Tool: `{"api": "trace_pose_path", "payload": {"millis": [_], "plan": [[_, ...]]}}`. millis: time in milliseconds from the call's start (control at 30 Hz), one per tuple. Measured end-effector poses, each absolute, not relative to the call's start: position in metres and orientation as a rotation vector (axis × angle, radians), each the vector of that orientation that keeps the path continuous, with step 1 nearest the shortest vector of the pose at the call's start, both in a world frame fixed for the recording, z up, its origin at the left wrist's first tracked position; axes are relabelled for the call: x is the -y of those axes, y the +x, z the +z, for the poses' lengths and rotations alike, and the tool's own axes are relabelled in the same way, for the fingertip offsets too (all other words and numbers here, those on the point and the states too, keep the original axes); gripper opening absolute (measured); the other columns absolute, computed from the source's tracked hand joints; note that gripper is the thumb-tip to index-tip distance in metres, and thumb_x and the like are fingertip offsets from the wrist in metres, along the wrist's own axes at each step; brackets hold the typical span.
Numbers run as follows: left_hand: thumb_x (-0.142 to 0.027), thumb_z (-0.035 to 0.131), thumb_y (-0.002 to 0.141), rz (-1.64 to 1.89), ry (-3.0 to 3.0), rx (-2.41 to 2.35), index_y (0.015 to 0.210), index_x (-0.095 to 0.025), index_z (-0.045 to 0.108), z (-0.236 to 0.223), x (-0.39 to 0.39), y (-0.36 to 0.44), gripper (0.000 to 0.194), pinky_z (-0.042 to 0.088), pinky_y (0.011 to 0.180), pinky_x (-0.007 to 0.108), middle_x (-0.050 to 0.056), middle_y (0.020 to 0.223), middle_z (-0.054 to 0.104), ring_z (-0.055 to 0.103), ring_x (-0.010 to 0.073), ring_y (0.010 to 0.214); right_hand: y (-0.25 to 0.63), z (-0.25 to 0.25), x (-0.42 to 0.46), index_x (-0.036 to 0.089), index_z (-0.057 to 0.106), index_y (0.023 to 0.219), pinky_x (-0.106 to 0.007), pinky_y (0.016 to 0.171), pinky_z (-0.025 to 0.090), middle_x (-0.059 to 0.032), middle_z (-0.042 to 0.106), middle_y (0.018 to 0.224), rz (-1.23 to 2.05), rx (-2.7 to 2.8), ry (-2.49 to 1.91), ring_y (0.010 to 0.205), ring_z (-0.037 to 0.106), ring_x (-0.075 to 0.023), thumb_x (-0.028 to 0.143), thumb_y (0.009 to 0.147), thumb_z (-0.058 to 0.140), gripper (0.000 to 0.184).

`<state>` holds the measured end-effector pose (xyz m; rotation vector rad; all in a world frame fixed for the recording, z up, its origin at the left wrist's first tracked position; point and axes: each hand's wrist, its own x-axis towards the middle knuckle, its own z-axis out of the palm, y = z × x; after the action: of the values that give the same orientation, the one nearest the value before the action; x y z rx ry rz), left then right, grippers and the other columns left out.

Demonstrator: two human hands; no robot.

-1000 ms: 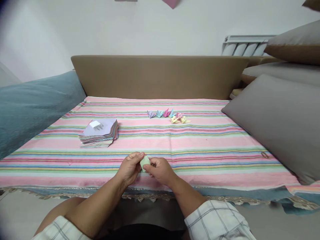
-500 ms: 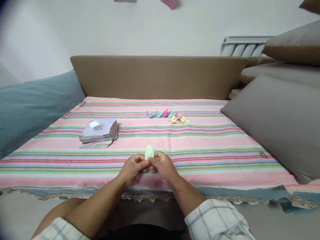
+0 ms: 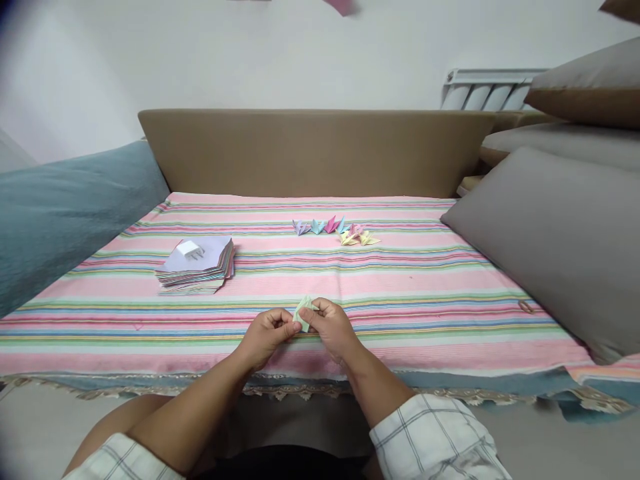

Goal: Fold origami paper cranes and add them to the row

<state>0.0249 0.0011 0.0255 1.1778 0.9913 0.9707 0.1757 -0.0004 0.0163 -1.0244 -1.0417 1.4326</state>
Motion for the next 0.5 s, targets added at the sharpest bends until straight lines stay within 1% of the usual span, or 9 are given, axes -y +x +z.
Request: {"api": "trace_pose_path", "payload": {"millis": [67, 133, 267, 367, 500], "plan": [[-0.044, 0.076, 0.058, 0.962, 1.182, -0.977, 0.062, -0.015, 0.057, 0.0241, 0.0004, 0.0266, 0.035, 0.030, 0.047, 0.020, -0.005, 0.050, 0.048, 0.040, 0.0070, 0.047, 0.1737, 0.0158, 0.0004, 0.018, 0.051, 0.062, -0.021, 0.045, 0.028, 0.0070, 0.043, 0.050, 1.413, 1.020, -1.038, 0.046, 0.035, -0.0067, 0.049, 0.061, 0.074, 0.038], [-0.046, 0.075, 0.060, 0.913, 1.207, -0.962, 0.062, -0.015, 0.057, 0.0231, 0.0017, 0.0279, 0.035, 0.029, 0.047, 0.020, -0.005, 0.051, 0.047, 0.039, 0.0072, 0.047, 0.1716, 0.0156, 0.0011, 0.019, 0.049, 0.061, -0.021, 0.046, 0.028, 0.0072, 0.043, 0.049, 1.418, 0.993, -1.030, 0.046, 0.035, -0.0068, 0.049, 0.060, 0.074, 0.040], [-0.048, 0.071, 0.064, 0.852, 1.267, -0.946, 0.056, -0.015, 0.055, 0.0234, 0.0024, 0.0271, 0.038, 0.026, 0.049, 0.021, -0.004, 0.048, 0.045, 0.036, 0.0075, 0.048, 0.1697, 0.0183, 0.0027, 0.019, 0.050, 0.064, -0.021, 0.047, 0.032, 0.0060, 0.048, 0.052, 1.496, 0.946, -0.989, 0.047, 0.040, -0.0073, 0.048, 0.061, 0.074, 0.039], [-0.047, 0.073, 0.061, 0.864, 1.282, -0.936, 0.054, -0.015, 0.053, 0.0258, 0.0020, 0.0248, 0.038, 0.024, 0.049, 0.022, -0.005, 0.049, 0.042, 0.033, 0.0071, 0.049, 0.1708, 0.0221, 0.0031, 0.019, 0.051, 0.068, -0.022, 0.049, 0.036, 0.0038, 0.054, 0.058, 1.518, 0.947, -0.962, 0.051, 0.045, -0.0092, 0.050, 0.062, 0.073, 0.038], [-0.043, 0.075, 0.059, 0.863, 1.387, -0.945, 0.053, -0.015, 0.055, 0.0287, 0.0014, 0.0231, 0.036, 0.025, 0.051, 0.022, -0.004, 0.055, 0.042, 0.035, 0.0082, 0.054, 0.1724, 0.0240, 0.0026, 0.020, 0.046, 0.060, -0.022, 0.047, 0.034, 0.0046, 0.050, 0.052, 1.440, 0.979, -0.984, 0.048, 0.043, -0.0088, 0.051, 0.063, 0.072, 0.041]]}}
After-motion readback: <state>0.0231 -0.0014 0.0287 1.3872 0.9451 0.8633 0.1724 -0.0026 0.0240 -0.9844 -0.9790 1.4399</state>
